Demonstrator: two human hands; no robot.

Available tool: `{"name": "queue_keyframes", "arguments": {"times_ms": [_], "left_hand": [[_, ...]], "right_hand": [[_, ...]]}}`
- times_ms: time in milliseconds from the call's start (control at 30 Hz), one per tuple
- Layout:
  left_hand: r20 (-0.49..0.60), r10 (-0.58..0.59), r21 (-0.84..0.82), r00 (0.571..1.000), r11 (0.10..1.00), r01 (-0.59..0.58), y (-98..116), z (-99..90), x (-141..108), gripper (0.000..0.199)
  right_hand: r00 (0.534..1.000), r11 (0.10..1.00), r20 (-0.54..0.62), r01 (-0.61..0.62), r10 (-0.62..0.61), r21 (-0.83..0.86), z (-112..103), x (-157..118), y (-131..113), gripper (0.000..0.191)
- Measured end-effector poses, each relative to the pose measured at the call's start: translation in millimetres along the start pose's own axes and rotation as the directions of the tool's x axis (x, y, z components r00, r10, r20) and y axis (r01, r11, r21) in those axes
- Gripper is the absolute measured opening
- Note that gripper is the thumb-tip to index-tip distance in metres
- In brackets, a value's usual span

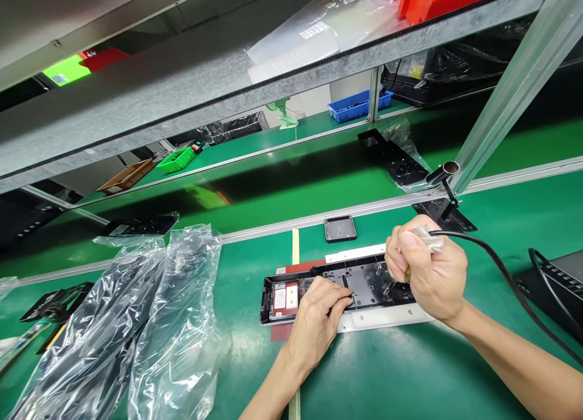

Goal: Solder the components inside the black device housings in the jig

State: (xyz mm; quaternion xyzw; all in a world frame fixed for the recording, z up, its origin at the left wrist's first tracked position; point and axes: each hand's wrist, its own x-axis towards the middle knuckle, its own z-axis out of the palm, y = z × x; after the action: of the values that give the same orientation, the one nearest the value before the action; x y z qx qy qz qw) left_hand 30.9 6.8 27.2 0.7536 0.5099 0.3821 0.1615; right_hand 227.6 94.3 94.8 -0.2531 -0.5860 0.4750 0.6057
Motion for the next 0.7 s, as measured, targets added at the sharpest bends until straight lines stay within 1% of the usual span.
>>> {"name": "queue_keyframes", "arguments": {"times_ms": [67,167,300,400,467,533,567,600,700], "left_hand": [[-0.002,0.059,0.044,0.998,0.997,-0.059,-2,0.0,-3,0.023],[0.027,0.126,0.156,0.992,0.979,-0.129,-5,2.3,-7,0.028],[0.07,0.142,0.264,0.987,0.952,-0.156,-4,3.8,-11,0.03],[0.04,0.14,0.264,0.989,0.953,-0.146,-2,-1.8,-5,0.028],[0.005,0.087,0.267,0.996,0.96,-0.085,-5,-9.0,8,0.024],[-0.009,-0.033,0.307,0.999,0.951,0.034,-15,-17.1,29,0.022],[-0.003,-0.119,0.338,0.993,0.935,0.113,-23,-20.6,41,0.023],[-0.01,-0.166,0.361,0.986,0.919,0.159,-31,-23.3,55,0.023],[-0.02,-0.238,0.428,0.971,0.876,0.223,-57,-24.0,93,0.022]], "right_hand": [[1.0,1.0,-0.007,-0.003,0.003,0.002,1,0,-1,0.032],[1.0,1.0,-0.014,-0.009,0.009,0.006,1,0,-1,0.031],[1.0,1.0,-0.004,-0.009,0.009,0.007,-1,-1,2,0.033],[1.0,1.0,0.007,-0.024,0.023,0.016,-2,-2,4,0.035],[0.999,0.999,0.001,-0.034,0.034,0.021,-2,-2,5,0.035],[0.999,0.999,-0.013,-0.04,0.04,0.027,-2,-2,5,0.036],[0.999,0.999,-0.018,-0.044,0.044,0.032,-2,-2,5,0.037],[0.998,0.998,-0.023,-0.049,0.05,0.037,-1,-1,5,0.037],[0.997,0.997,-0.036,-0.063,0.065,0.046,0,-1,4,0.037]]}}
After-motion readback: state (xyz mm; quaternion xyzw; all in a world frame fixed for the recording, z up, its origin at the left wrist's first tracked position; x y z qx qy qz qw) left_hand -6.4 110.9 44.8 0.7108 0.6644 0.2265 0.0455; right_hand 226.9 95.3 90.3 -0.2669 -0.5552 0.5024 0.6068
